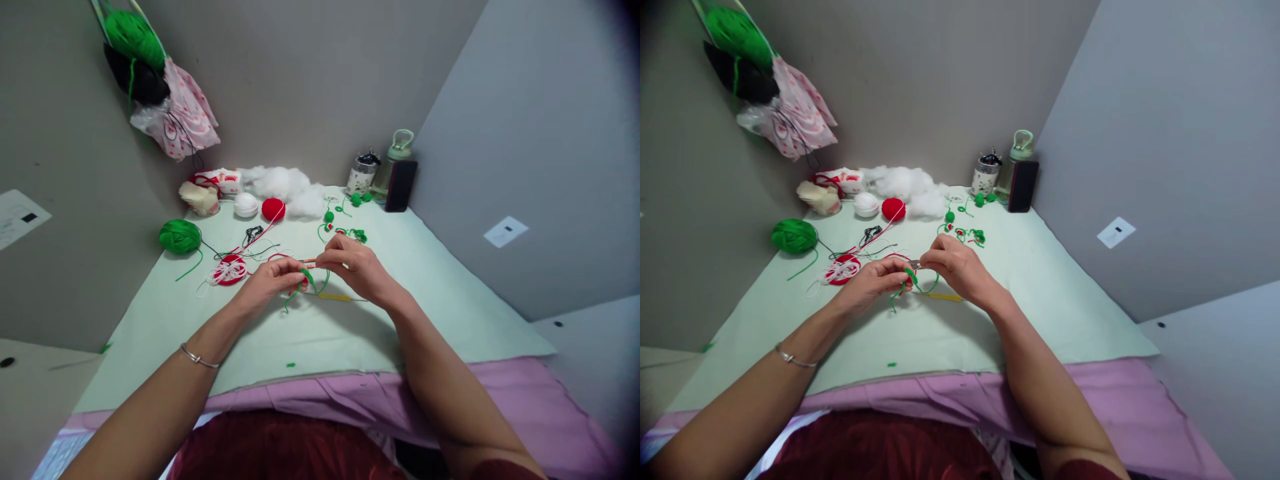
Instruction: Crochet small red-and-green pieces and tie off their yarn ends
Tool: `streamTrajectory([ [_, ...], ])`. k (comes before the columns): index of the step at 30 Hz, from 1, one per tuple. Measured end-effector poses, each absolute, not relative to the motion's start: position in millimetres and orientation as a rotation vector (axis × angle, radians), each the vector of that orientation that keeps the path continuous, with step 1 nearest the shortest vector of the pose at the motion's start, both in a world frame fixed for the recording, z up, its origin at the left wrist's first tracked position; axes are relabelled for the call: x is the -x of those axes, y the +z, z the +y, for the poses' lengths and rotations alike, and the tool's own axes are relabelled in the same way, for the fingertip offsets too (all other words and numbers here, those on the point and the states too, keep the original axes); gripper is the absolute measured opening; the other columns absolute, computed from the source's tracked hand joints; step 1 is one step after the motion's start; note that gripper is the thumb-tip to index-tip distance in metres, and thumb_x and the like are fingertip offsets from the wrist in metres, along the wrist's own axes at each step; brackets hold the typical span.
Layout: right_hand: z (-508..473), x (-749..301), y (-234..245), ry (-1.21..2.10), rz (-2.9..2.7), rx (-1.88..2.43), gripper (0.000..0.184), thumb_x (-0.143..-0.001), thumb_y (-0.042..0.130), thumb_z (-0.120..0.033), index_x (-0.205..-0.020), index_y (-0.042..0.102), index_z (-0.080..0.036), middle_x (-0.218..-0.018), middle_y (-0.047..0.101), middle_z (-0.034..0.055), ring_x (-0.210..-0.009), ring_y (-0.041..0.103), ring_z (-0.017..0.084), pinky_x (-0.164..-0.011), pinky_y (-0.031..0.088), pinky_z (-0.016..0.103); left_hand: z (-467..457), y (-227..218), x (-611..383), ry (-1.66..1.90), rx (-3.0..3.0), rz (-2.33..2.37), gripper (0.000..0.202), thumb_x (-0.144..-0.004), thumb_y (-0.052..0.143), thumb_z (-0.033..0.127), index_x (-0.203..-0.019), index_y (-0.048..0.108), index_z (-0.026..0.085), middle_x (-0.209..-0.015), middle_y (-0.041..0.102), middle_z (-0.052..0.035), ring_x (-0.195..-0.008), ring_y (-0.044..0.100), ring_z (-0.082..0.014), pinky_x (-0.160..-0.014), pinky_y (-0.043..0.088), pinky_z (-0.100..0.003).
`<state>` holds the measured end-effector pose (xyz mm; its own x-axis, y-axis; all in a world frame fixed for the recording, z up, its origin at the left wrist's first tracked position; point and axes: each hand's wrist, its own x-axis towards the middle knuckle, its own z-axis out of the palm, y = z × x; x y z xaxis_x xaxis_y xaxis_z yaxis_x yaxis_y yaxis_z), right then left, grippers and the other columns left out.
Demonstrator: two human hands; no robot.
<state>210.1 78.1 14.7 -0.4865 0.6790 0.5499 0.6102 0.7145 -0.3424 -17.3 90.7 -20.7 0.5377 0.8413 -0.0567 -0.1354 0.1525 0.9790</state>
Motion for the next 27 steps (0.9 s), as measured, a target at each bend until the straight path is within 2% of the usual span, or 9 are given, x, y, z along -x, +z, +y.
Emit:
streamTrajectory([
  [16,78.2,-208.6,14.0,0.183,-2.262,0.952,0.015,-0.097,0.059,-0.02,-0.093,0.073,-0.023,-0.085,0.058,0.0027,-0.076,0.055,0.014,-0.068,0.043,0.027,90.9,-23.4,18.3,0.765,-1.245,0.731,0.02,-0.084,0.075,0.033,-0.095,0.072,0.018,-0.083,0.073,-0.0041,-0.077,0.065,-0.015,-0.074,0.045,-0.028],
  [22,76.0,-203.0,13.5,0.323,-2.246,0.919,0.016,-0.098,0.058,-0.024,-0.092,0.073,-0.022,-0.086,0.06,0.0031,-0.076,0.058,0.014,-0.068,0.045,0.026,87.2,-18.0,16.8,0.755,-1.16,0.686,0.023,-0.08,0.079,0.033,-0.095,0.072,0.017,-0.089,0.07,-0.0029,-0.079,0.065,-0.0148,-0.08,0.051,-0.03],
  [27,70.8,-194.5,13.6,0.47,-2.179,0.958,0.015,-0.099,0.054,-0.02,-0.105,0.068,-0.022,-0.094,0.067,0.0048,-0.079,0.06,0.014,-0.072,0.047,0.026,85.6,-15.9,13.6,0.79,-1.069,0.673,0.027,-0.076,0.082,0.033,-0.09,0.068,0.016,-0.09,0.065,-0.0021,-0.08,0.064,-0.0152,-0.081,0.056,-0.034],
])
